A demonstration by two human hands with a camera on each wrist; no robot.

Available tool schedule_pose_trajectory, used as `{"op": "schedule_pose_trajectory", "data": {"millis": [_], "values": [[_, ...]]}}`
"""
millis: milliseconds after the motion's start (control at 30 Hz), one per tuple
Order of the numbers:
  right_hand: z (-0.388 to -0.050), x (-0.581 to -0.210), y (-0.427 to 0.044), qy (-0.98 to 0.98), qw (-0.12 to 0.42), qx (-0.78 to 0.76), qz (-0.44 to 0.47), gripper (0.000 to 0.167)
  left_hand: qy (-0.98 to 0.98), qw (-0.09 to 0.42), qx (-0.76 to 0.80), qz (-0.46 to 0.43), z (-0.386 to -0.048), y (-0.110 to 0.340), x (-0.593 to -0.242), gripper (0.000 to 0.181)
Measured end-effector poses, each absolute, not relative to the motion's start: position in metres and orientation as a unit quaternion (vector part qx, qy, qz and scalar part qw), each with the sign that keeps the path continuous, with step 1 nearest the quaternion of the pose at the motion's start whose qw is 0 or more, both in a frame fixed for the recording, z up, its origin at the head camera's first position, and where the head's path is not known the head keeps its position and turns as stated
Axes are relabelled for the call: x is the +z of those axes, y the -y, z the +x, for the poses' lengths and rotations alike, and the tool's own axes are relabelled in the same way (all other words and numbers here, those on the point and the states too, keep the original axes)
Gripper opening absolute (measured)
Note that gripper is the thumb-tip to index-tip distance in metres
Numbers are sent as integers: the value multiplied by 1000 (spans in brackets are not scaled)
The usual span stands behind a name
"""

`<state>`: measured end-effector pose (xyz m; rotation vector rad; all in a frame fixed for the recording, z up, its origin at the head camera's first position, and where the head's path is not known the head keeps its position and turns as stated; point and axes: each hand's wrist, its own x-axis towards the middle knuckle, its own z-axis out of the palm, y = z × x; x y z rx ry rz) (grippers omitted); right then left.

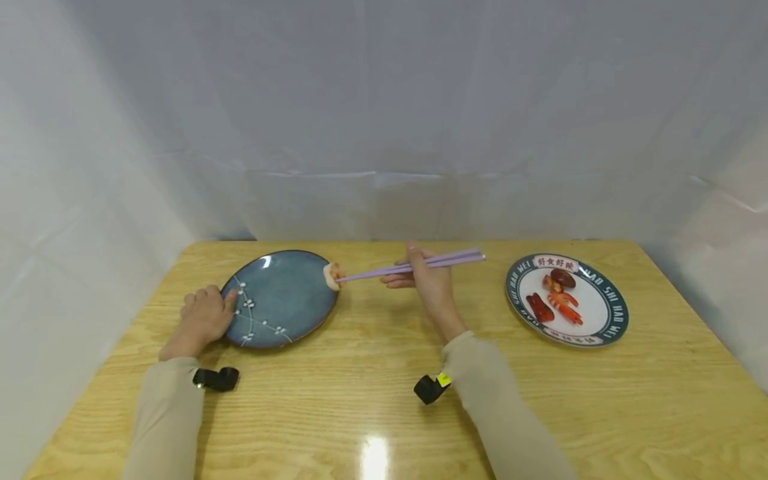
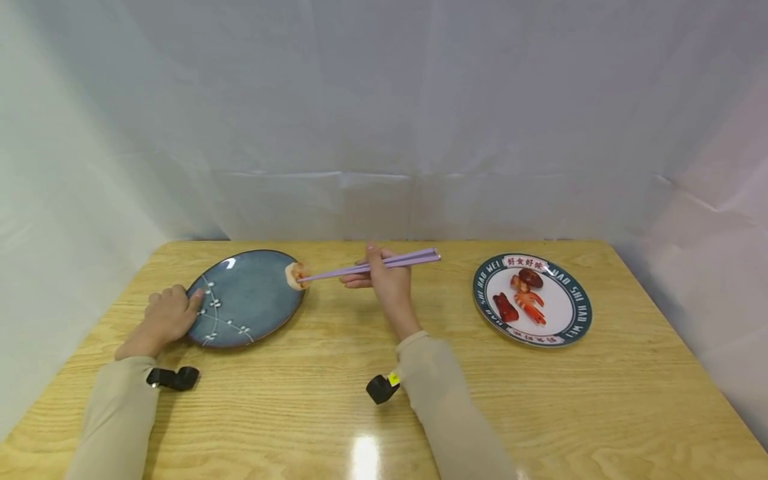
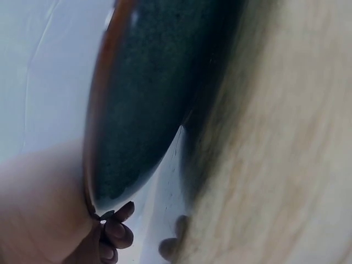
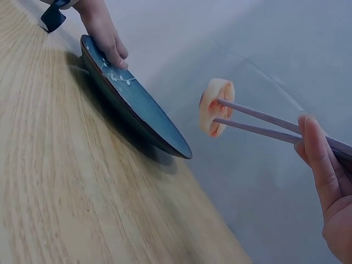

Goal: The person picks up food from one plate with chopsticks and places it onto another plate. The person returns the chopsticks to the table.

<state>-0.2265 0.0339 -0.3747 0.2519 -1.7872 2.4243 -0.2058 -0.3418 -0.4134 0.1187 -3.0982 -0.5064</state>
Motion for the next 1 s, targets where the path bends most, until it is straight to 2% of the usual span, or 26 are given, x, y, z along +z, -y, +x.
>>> {"op": "schedule_pose_trajectory", "data": {"millis": [167, 533, 600, 700, 733, 833, 1000], "values": [[-232, -385, -30, 580, 67, 805, 103, 38, 987, -9, -156, 35, -206, 343, -413, 58], [-225, -380, -16, 598, 36, 798, 72, 41, 987, -20, -156, 38, -204, 342, -412, 62], [-241, -401, -15, 593, 41, 800, 85, 43, 987, -19, -156, 38, -204, 342, -412, 62], [-241, -402, -11, 590, 41, 802, 81, 41, 986, -20, -159, 37, -204, 342, -412, 62], [-248, -413, -10, 585, 42, 805, 89, 40, 986, -20, -160, 37, -204, 342, -412, 62], [-233, -393, -6, 589, 34, 804, 76, 37, 986, -19, -161, 37, -204, 342, -412, 60], [-229, -388, -1, 585, 35, 805, 94, 37, 986, -18, -161, 39, -203, 342, -411, 59]]}}
